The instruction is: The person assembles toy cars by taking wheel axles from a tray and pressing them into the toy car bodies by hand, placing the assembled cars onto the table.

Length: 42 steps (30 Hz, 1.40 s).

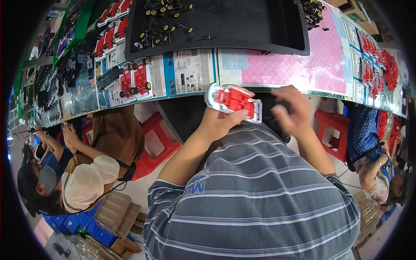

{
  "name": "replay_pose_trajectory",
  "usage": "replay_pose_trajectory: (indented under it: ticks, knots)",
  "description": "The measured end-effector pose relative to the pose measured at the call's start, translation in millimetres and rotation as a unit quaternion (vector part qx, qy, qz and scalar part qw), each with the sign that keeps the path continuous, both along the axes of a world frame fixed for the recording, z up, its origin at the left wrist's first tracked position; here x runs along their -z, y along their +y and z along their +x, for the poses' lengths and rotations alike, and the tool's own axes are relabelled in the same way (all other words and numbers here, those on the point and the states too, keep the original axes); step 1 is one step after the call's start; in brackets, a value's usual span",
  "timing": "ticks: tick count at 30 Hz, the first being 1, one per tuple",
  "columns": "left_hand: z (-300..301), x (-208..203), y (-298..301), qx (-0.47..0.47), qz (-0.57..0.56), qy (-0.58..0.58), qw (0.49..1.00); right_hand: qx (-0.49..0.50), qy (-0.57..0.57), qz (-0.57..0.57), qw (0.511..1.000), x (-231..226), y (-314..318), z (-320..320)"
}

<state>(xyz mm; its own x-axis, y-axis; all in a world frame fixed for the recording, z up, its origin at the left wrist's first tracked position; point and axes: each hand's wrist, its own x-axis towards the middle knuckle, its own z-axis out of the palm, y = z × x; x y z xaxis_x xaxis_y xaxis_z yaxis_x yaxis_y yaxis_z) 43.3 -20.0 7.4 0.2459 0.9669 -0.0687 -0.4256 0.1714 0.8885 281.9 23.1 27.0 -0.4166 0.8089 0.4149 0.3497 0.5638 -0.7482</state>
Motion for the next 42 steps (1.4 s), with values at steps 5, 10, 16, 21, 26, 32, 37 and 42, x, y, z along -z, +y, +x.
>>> replay_pose_trajectory:
  ticks: [5, 10, 16, 21, 26, 32, 37, 42]
  knots:
    - [-21, 20, -3, -0.042, -0.024, 0.024, 0.999, 0.365, -0.031, -0.031, 0.93, 37, 53, 90]
    - [-17, 20, 6, -0.055, -0.026, 0.016, 0.998, 0.405, -0.102, 0.005, 0.909, 66, 143, 137]
    - [-1, 20, 12, -0.039, -0.024, 0.025, 0.999, 0.417, -0.22, 0.075, 0.878, 56, 202, 120]
    - [2, 27, 10, -0.045, -0.035, 0.026, 0.998, 0.389, -0.232, 0.102, 0.885, 57, 217, 118]
    - [12, 19, 13, -0.076, -0.066, 0.001, 0.995, 0.339, 0.017, -0.034, 0.94, 62, 211, 131]
    - [2, 26, 13, -0.043, -0.045, 0.007, 0.998, 0.226, 0.128, -0.174, 0.95, 52, 202, 152]
    - [1, 25, 19, -0.024, -0.029, 0.001, 0.999, 0.272, 0.021, -0.059, 0.96, 42, 187, 166]
    - [4, 29, 15, -0.043, -0.02, -0.046, 0.998, 0.188, 0.029, 0.071, 0.979, -16, 95, 86]
